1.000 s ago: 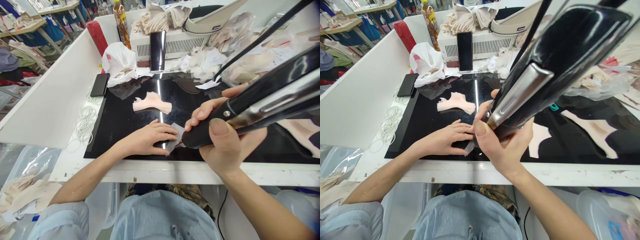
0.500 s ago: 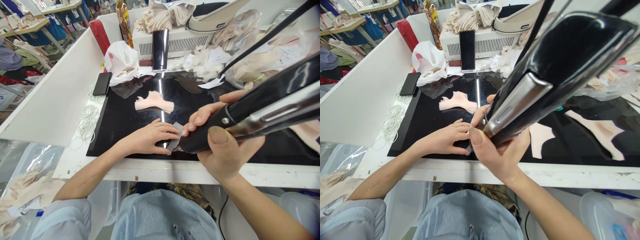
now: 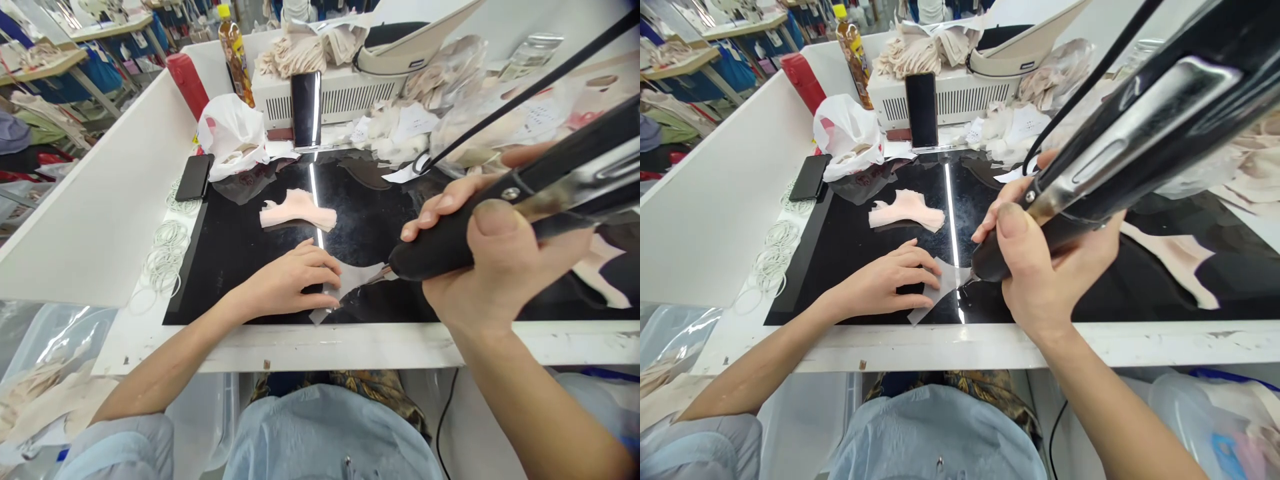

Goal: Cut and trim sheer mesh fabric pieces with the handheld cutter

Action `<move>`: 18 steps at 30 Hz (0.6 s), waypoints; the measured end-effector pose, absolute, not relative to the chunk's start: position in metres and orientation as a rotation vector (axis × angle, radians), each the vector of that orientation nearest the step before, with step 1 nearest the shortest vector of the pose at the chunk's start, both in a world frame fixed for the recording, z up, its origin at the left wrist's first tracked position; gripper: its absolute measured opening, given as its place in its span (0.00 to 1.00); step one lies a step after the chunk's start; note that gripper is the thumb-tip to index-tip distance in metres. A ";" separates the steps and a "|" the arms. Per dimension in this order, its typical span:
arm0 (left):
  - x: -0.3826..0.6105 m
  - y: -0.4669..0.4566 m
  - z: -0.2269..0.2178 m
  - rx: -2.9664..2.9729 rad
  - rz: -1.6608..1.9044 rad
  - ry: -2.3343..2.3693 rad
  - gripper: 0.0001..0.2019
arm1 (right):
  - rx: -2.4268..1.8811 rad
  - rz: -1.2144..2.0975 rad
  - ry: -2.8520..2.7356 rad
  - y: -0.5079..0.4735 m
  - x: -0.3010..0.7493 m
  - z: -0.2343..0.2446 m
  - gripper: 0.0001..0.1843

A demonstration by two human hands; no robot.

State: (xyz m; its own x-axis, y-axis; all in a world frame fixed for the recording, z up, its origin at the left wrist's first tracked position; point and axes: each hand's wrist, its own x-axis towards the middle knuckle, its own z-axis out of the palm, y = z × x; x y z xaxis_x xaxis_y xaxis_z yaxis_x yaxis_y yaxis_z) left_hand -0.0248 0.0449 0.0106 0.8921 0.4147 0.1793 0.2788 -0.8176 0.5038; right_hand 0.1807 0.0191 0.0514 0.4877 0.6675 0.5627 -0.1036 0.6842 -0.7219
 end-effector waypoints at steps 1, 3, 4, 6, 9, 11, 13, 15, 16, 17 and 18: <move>-0.023 0.044 0.009 2.589 0.405 0.519 0.11 | -0.682 0.500 -0.960 0.021 0.182 0.051 0.23; -0.019 0.042 0.005 2.600 0.409 0.543 0.13 | -0.670 0.492 -0.978 0.023 0.182 0.048 0.22; -0.018 0.041 0.003 2.602 0.400 0.551 0.15 | -0.658 0.492 -0.991 0.023 0.182 0.046 0.22; -0.015 0.040 0.001 2.597 0.376 0.552 0.17 | -0.639 0.494 -1.034 0.022 0.182 0.043 0.19; -0.014 0.039 0.001 2.598 0.341 0.541 0.17 | -0.663 0.476 -1.095 0.021 0.181 0.041 0.17; -0.014 0.040 0.003 2.611 0.324 0.537 0.16 | -0.697 0.476 -1.109 0.020 0.180 0.040 0.19; -0.014 0.040 0.004 2.620 0.317 0.541 0.16 | -0.721 0.484 -1.111 0.019 0.179 0.040 0.21; -0.014 0.039 0.005 2.621 0.308 0.538 0.16 | -0.732 0.492 -1.102 0.018 0.178 0.041 0.21; -0.014 0.039 0.005 2.619 0.301 0.538 0.16 | -0.730 0.497 -1.092 0.018 0.177 0.042 0.21; -0.014 0.039 0.006 2.617 0.290 0.540 0.16 | -0.721 0.503 -1.082 0.018 0.176 0.043 0.21; -0.014 0.039 0.006 2.616 0.276 0.543 0.16 | -0.707 0.509 -1.073 0.018 0.175 0.043 0.20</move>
